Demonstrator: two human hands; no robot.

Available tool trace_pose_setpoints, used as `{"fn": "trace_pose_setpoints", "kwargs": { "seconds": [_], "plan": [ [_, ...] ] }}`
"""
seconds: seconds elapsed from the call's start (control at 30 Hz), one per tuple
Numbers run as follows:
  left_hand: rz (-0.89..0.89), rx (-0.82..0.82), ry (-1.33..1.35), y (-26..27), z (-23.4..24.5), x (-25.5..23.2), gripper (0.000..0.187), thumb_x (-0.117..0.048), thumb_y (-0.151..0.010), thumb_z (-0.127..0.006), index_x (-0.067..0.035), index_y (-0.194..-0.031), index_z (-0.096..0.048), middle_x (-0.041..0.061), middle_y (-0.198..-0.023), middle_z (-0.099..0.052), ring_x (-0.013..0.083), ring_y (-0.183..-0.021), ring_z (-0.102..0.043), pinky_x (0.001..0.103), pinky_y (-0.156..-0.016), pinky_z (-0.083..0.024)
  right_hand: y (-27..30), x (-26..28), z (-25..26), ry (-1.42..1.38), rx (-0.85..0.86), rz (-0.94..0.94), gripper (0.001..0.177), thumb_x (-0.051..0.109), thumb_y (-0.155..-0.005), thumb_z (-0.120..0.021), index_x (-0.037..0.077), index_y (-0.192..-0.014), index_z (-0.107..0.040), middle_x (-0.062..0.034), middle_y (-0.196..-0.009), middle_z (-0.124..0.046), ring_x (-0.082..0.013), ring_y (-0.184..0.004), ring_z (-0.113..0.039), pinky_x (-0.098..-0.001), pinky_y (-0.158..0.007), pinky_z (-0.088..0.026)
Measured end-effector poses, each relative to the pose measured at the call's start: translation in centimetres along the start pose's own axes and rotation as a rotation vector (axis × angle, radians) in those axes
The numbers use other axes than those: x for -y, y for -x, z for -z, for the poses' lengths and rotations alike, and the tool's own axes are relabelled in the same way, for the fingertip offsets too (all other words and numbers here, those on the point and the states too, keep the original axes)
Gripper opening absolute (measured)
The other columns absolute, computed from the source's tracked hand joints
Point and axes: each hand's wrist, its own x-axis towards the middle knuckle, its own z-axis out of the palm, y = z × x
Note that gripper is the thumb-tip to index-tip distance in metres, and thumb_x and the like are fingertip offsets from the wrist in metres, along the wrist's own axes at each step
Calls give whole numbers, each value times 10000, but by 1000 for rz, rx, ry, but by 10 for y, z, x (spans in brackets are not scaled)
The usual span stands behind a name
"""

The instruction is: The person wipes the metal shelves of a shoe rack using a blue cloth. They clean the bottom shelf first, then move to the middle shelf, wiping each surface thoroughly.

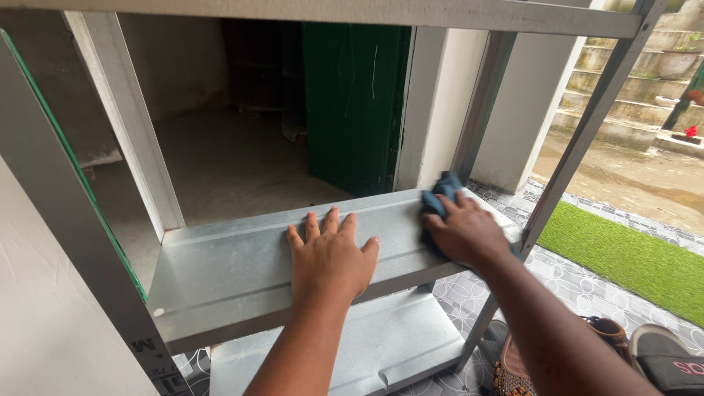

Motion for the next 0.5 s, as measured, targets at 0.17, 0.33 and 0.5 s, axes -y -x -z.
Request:
{"fn": "trace_pose_setpoints", "kwargs": {
  "seconds": [0.17,0.33,0.5],
  "plan": [
    [30,-13,66,-5,-5,1,729,-675,-992,-171,-259,-1527,-441,15,-1642,-338,279,-1575,-160,538,-1277,-49,21,57,-4,-15,14,220,726,622,-1006,-400,231,-1608,-294,-192,-1676,-196,-380,-1514,-285,-494,-1233,-287],
    [69,-111,245,-14,-9,10,928,-780,-914,-109,-158,-1565,-333,92,-1619,-334,296,-1534,-195,475,-1250,-69,42,108,-12,85,-2,449,798,611,-955,-495,274,-1620,-209,-154,-1679,-173,-347,-1547,-173,-534,-1233,-214],
    [61,-124,286,-15,-11,13,946,-777,-917,-129,-116,-1562,-332,112,-1617,-336,300,-1535,-195,456,-1251,-69,50,111,-8,59,12,453,846,658,-905,-525,344,-1614,-185,-100,-1688,-156,-314,-1560,-132,-526,-1247,-180]
  ]
}}
